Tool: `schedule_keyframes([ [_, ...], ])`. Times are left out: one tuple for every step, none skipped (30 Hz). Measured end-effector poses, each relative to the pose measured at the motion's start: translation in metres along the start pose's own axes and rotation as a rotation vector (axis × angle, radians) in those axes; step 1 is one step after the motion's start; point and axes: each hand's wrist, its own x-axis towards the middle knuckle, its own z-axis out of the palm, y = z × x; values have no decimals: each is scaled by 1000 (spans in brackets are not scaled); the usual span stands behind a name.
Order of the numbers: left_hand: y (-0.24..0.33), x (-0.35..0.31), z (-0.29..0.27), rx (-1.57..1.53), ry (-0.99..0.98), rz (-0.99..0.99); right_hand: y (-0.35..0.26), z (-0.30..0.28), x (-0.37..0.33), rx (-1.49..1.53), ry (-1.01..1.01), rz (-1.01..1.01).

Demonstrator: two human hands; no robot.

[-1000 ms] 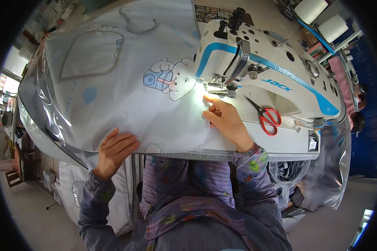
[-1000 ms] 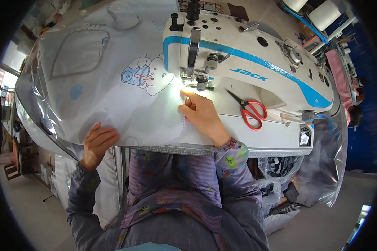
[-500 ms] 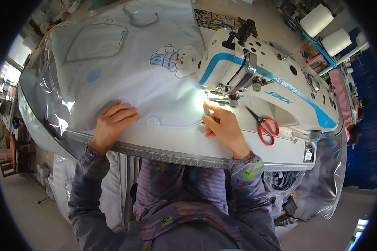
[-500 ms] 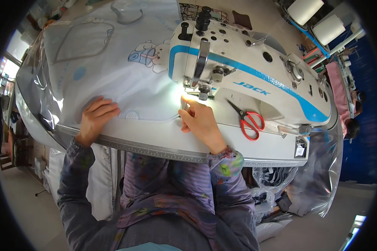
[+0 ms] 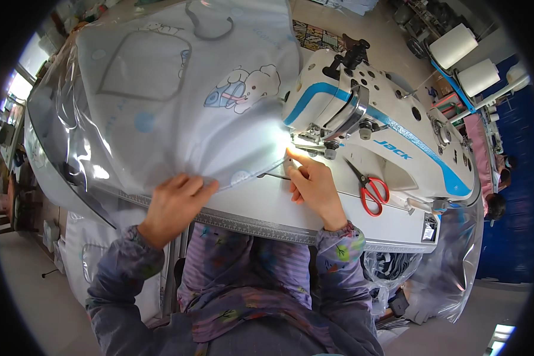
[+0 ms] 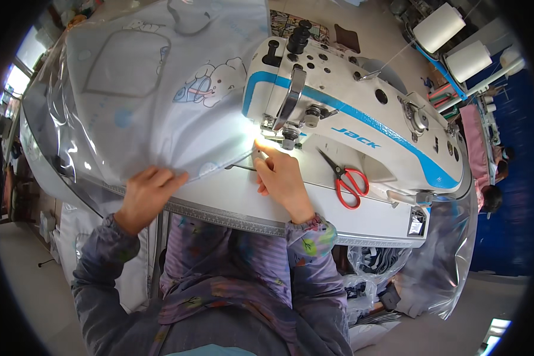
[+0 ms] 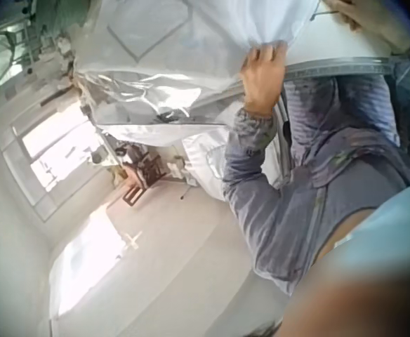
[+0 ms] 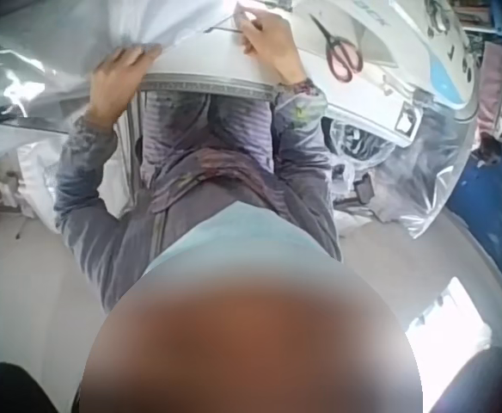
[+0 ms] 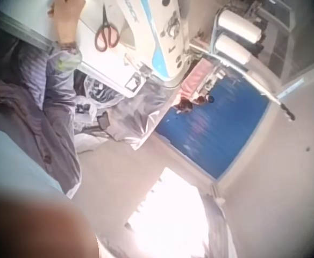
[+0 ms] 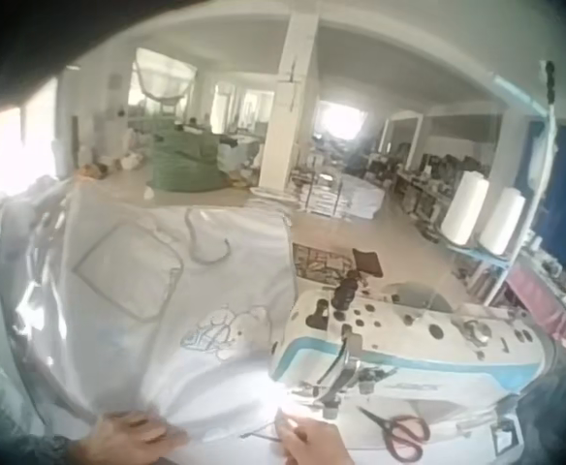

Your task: Sewing fabric and plastic sheets together to manufacture bags or covers using an industrial sewing machine.

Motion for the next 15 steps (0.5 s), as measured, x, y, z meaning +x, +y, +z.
schedule_keyframes([
  [10, 0, 0, 17, -45, -25, 0, 0, -1, -2, 0, 1],
  [21, 1, 1, 14, -32, -50, 0, 0, -1, -2, 1, -11],
  [31, 2, 2, 17, -25, -36, 0, 0, -2, -2, 2, -23],
  [41, 3, 3, 28, -48, -3, 0, 0, -2, 0, 2, -22],
  [50, 5, 5, 35, -67, 30, 1, 0, -3, -6, 5, -26],
  [58, 9, 8, 50, -74, 54, 2, 1, -3, -3, 13, -60],
  [65, 13, 10, 53, -73, 48, 4, 0, -3, -12, 9, -30],
  [71, 18, 13, 56, -55, 25, 6, 1, -3, -3, 4, -56],
  [77, 24, 16, 58, -37, 2, 8, 0, -3, 6, 0, -82],
  [83, 30, 19, 58, -40, 3, 11, 0, -2, 9, 0, -81],
  [88, 37, 22, 48, -21, 13, 13, 0, -3, -13, -3, -102],
  [93, 43, 24, 47, 4, 10, 16, 0, -4, -30, -20, -135],
  [96, 49, 25, 38, -6, 19, 19, 1, -7, -34, -11, -122],
  [99, 55, 26, 8, -50, 9, 21, 4, -11, 40, 35, -121],
  [101, 60, 24, -18, -98, -4, 22, 8, -17, 124, 86, -144],
])
